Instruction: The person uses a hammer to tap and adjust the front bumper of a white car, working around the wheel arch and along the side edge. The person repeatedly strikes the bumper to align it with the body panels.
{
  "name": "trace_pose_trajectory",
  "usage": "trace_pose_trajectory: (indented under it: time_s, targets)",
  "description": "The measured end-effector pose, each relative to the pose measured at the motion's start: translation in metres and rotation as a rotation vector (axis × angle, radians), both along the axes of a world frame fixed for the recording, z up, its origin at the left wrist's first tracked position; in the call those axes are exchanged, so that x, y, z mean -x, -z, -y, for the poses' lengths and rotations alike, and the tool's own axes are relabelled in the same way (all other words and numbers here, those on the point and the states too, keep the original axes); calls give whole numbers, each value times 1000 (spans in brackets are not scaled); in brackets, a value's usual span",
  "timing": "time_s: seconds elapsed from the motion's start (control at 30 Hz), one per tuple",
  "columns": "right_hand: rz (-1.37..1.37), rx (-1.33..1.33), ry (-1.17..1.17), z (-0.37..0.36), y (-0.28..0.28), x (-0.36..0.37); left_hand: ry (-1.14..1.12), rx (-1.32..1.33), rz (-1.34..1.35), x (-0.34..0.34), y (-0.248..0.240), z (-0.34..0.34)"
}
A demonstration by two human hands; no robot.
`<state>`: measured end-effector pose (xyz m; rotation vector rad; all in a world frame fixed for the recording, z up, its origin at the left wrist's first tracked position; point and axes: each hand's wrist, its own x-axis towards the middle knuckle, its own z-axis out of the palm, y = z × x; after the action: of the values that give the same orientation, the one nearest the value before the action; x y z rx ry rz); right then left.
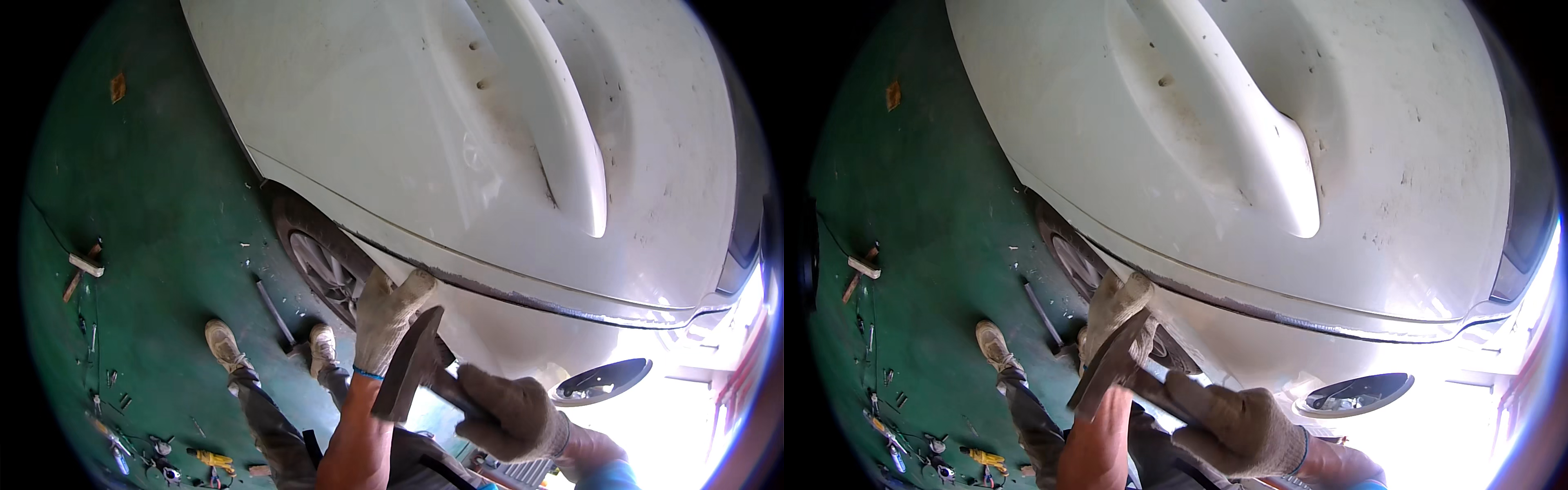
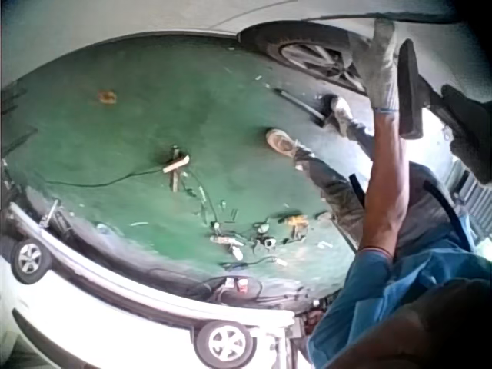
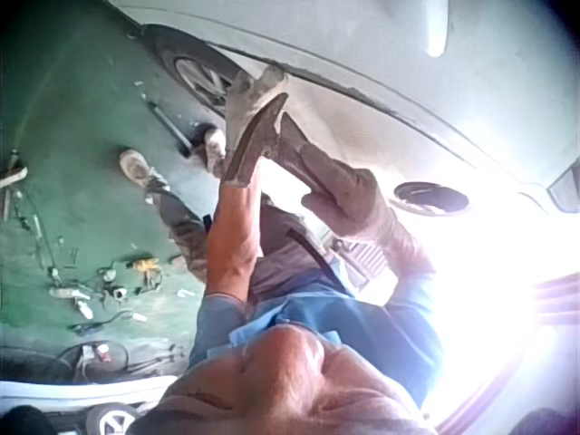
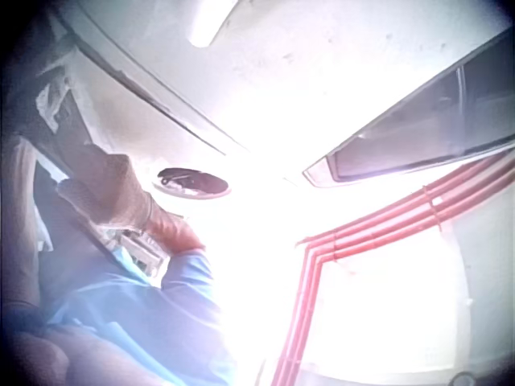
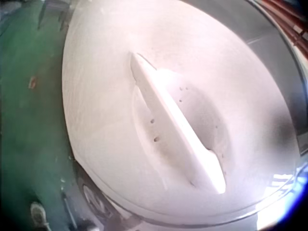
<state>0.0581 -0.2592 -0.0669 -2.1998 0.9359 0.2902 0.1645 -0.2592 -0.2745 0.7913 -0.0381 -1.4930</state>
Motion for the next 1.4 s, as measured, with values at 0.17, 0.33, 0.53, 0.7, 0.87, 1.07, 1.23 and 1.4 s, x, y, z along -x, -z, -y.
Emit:
trace_pose_trajectory:
  time_s: [0.17,0.33,0.53,0.7,0.87,1.07,1.23,1.4]
  targets:
    - [-207,21,1,10,-7,-3,-45,-43,-209,0,-11,1]
    - [52,-34,-18,4,-4,9,32,15,-288,1,-1,-3]
    - [-61,-158,-9,5,-12,14,-149,-9,-215,2,-27,2]
    - [8,-187,81,1,-16,24,-103,11,-148,1,-35,0]
    - [98,-208,55,-2,-17,37,-128,-114,-305,-2,-50,1]
    - [8,-92,-34,12,-22,20,-113,-96,-353,1,-41,2]
    - [-131,88,-165,27,-35,2,-97,58,-281,-1,-19,1]
    - [-211,171,-229,34,-36,-1,-136,-79,-278,6,-28,0]
